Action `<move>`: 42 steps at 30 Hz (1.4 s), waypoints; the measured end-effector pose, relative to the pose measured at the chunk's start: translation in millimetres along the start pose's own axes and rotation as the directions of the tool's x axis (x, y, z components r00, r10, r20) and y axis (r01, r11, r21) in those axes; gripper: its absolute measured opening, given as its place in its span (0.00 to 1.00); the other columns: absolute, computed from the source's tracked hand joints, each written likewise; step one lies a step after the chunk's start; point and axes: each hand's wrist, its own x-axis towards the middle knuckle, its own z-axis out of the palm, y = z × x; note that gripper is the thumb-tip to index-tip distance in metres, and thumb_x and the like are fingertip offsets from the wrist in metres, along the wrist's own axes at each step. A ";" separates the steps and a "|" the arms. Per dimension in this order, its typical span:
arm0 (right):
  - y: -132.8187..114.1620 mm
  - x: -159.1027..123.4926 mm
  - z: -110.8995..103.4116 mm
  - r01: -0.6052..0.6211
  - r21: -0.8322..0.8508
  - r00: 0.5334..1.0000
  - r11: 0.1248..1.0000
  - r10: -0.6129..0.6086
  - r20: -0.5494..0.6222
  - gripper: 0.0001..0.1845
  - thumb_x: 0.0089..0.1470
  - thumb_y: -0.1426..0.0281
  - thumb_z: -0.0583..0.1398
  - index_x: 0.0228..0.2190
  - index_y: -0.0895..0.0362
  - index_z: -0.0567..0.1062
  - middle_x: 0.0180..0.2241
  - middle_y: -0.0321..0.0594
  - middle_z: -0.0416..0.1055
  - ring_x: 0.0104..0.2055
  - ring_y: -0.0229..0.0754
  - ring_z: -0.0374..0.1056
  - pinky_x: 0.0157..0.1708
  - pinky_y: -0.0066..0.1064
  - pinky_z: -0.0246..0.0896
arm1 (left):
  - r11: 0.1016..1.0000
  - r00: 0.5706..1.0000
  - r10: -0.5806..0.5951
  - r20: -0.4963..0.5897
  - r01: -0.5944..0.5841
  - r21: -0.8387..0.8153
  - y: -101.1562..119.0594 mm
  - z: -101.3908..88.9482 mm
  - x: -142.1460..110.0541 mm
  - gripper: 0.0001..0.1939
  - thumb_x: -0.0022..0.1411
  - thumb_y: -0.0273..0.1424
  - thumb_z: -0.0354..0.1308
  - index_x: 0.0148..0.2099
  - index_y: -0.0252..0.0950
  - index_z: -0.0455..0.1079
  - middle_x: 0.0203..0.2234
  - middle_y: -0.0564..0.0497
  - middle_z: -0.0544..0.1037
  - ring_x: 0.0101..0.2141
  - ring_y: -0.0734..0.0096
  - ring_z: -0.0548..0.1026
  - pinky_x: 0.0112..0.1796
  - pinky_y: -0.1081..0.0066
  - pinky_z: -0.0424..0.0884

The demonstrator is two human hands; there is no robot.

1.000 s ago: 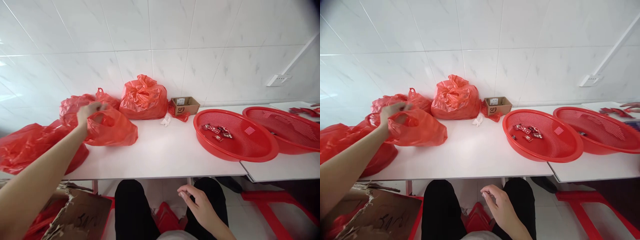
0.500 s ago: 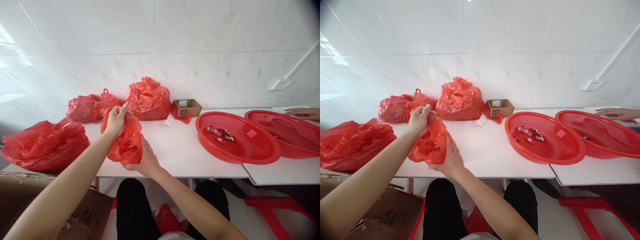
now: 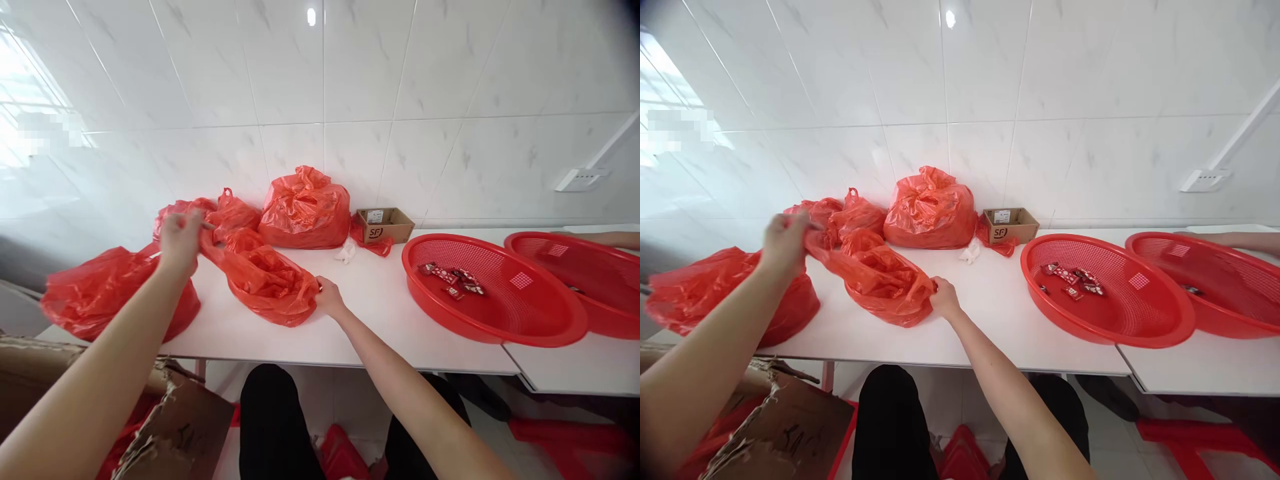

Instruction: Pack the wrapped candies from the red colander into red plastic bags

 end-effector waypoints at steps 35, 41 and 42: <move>-86.7 55.8 -57.8 0.065 0.653 0.987 0.754 0.049 -0.155 0.12 0.54 0.60 0.53 0.40 0.50 0.67 0.45 0.37 0.70 0.41 0.40 0.70 0.37 0.36 0.73 | 0.609 0.710 -0.282 0.645 -0.387 0.693 -74.4 96.3 -81.3 0.20 0.66 0.43 0.55 0.52 0.33 0.70 0.48 0.44 0.75 0.48 0.58 0.74 0.51 0.50 0.68; -79.4 38.3 -48.7 0.099 0.505 0.992 0.858 -0.127 0.022 0.06 0.47 0.69 0.57 0.30 0.55 0.73 0.32 0.34 0.72 0.39 0.41 0.68 0.42 0.34 0.67 | 0.672 0.769 0.028 0.639 -0.487 0.558 -45.0 108.2 -112.3 0.21 0.66 0.39 0.56 0.57 0.34 0.66 0.54 0.42 0.70 0.53 0.55 0.70 0.51 0.49 0.68; -81.2 33.3 -45.5 0.120 0.489 0.986 0.864 -0.162 0.044 0.06 0.47 0.71 0.57 0.29 0.55 0.74 0.31 0.34 0.72 0.39 0.41 0.68 0.43 0.33 0.66 | 0.688 0.763 0.084 0.641 -0.510 0.516 -42.1 111.8 -118.3 0.22 0.66 0.38 0.56 0.58 0.35 0.65 0.56 0.41 0.69 0.53 0.55 0.70 0.51 0.49 0.68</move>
